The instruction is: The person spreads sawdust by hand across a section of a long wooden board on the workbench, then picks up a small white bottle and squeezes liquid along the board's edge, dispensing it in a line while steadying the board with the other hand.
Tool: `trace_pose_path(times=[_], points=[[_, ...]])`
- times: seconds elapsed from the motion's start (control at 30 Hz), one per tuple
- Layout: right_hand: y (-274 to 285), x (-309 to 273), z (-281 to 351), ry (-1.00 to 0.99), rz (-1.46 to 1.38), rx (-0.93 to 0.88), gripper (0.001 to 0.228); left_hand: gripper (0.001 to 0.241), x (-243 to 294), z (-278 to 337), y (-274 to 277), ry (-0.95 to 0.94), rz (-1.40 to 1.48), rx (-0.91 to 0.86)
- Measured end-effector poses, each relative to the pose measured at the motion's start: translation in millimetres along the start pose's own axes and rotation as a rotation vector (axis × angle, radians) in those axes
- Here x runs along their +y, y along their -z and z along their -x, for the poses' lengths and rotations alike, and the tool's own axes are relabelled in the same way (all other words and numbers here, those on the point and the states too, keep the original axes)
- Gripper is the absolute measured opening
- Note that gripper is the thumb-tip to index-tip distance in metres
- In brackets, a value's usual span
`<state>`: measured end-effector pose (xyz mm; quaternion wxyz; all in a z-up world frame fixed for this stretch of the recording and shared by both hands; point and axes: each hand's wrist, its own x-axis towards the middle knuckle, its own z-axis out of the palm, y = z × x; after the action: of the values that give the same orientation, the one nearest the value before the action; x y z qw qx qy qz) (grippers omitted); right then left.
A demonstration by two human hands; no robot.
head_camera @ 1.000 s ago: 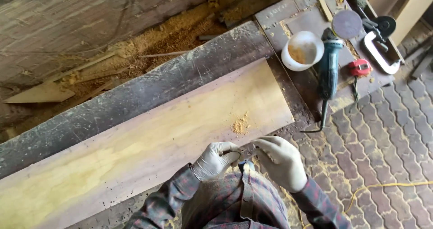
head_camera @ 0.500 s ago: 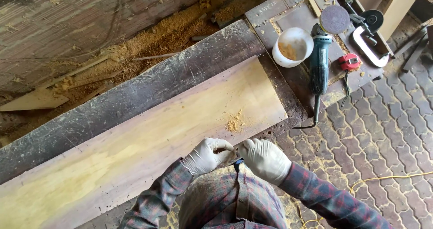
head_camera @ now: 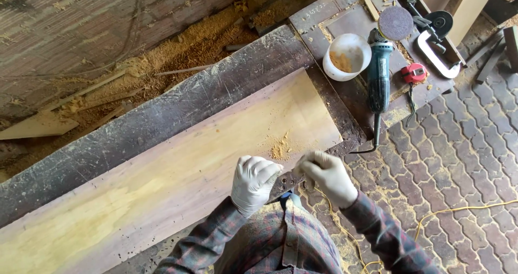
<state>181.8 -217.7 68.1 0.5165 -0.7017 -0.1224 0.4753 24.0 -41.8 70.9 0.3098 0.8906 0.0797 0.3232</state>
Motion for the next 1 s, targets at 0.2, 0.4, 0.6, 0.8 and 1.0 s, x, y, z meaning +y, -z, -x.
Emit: trace_pose_path(times=[0.2, 0.4, 0.6, 0.8, 1.0], points=[[-35.0, -14.5, 7.8, 0.441, 0.173, -0.133, 0.054, 0.017, -0.9, 27.8, -47.9, 0.552, 1.049, 0.065], [-47.9, 76.3, -10.5, 0.527, -0.098, -0.054, 0.037, 0.016, 23.4, 24.6, -48.4, 0.575, 0.953, 0.128], [-55.7, 80.3, -4.1, 0.489, -0.21, -0.047, 0.03, 0.011, 19.9, 16.4, -36.8, 0.731, 1.125, -0.069], [-60.0, 89.3, -2.6, 0.606, -0.288, -0.006, 0.032, 0.007, 25.2, 8.8, -29.0, 0.604, 1.05, -0.127], [-60.7, 81.1, 0.3, 0.479, -0.483, 0.119, 0.034, 0.005, 34.2, 7.6, -25.9, 0.525, 0.975, -0.079]])
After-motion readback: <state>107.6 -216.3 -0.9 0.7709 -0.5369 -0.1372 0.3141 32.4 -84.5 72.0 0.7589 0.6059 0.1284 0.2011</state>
